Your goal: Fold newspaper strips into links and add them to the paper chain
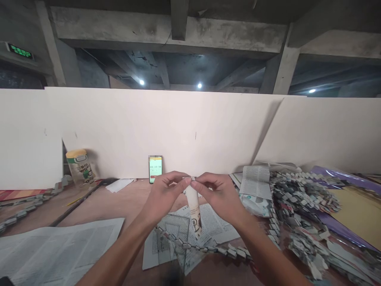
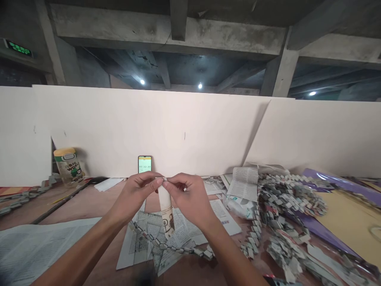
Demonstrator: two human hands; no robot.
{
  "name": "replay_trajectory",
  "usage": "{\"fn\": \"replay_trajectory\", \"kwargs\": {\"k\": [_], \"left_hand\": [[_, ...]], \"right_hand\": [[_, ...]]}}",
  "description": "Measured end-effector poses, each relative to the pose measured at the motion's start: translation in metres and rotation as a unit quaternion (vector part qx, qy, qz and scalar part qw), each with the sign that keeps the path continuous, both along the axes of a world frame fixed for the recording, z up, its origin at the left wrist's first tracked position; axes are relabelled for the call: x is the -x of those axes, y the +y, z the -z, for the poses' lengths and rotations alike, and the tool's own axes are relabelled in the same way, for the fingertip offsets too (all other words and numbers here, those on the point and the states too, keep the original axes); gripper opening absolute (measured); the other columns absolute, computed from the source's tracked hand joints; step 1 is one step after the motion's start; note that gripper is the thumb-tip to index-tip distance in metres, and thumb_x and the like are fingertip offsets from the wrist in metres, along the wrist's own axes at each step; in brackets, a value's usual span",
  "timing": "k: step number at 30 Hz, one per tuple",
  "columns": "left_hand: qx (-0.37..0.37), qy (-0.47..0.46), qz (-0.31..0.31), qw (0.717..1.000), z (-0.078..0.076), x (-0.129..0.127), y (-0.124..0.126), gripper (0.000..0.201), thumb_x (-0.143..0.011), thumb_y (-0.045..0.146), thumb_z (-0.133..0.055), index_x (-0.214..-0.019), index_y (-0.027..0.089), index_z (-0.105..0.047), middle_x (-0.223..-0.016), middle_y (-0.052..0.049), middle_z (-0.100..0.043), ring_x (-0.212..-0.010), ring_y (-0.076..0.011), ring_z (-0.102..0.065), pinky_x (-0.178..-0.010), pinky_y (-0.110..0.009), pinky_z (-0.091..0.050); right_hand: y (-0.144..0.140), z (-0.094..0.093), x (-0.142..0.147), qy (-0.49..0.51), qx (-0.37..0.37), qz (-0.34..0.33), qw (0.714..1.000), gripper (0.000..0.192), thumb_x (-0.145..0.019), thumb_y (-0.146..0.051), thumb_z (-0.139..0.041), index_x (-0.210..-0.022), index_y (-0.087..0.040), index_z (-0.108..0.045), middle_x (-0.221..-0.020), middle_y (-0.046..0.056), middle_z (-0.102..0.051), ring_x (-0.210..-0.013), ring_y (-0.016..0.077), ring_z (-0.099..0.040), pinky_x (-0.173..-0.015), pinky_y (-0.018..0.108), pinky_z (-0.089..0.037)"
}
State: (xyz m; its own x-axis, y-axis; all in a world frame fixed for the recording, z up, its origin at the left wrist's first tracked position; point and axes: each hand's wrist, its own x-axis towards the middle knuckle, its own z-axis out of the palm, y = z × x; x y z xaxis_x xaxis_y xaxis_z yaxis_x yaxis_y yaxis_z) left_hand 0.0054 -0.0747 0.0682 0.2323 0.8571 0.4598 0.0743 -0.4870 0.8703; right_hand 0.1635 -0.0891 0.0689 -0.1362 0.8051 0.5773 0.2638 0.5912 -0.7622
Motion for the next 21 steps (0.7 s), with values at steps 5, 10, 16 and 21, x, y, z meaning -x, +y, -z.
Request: {"fn": "replay_trajectory", "kwargs": {"k": [5,10,16,21], "left_hand": [[0.002,-0.043,0.004,0.999,0.002,-0.002,0.003,0.019,-0.079,0.037,-0.062,-0.08,0.021,-0.07,-0.081,-0.003,-0.067,-0.081,-0.0177,-0.058,-0.077,-0.03,-0.045],[0.001,-0.152,-0.07,0.986,0.004,0.008,0.018,0.017,-0.074,0.035,-0.068,-0.076,0.018,-0.068,-0.072,-0.001,-0.063,-0.072,-0.0148,-0.055,-0.07,-0.028,-0.044],[-0.017,-0.247,-0.126,0.961,-0.003,0.034,0.04,0.021,-0.069,0.037,-0.072,-0.073,0.017,-0.069,-0.07,-0.001,-0.061,-0.065,-0.0131,-0.051,-0.063,-0.027,-0.043],[-0.017,-0.248,-0.147,0.957,-0.004,0.042,0.044,0.022,-0.069,0.037,-0.072,-0.072,0.016,-0.068,-0.067,0.0,-0.059,-0.062,-0.0109,-0.049,-0.061,-0.026,-0.042]], "right_hand": [[-0.002,-0.002,0.001,-0.044,0.013,0.009,0.999,0.019,-0.078,-0.028,-0.059,-0.064,-0.018,-0.066,-0.057,-0.001,-0.057,-0.054,0.0123,-0.045,-0.052,0.025,-0.036],[0.005,0.01,0.015,-0.063,0.038,-0.018,0.997,0.021,-0.079,-0.024,-0.056,-0.06,-0.018,-0.061,-0.058,0.0,-0.058,-0.057,0.0125,-0.05,-0.057,0.026,-0.04],[0.021,0.03,0.014,-0.143,0.085,-0.067,0.984,0.018,-0.076,-0.021,-0.057,-0.06,-0.017,-0.063,-0.059,0.0,-0.059,-0.056,0.0121,-0.05,-0.053,0.025,-0.038],[0.031,0.031,-0.006,-0.148,0.119,-0.083,0.978,0.013,-0.076,-0.025,-0.061,-0.069,-0.018,-0.067,-0.062,0.001,-0.061,-0.055,0.0119,-0.052,-0.05,0.024,-0.039]]}}
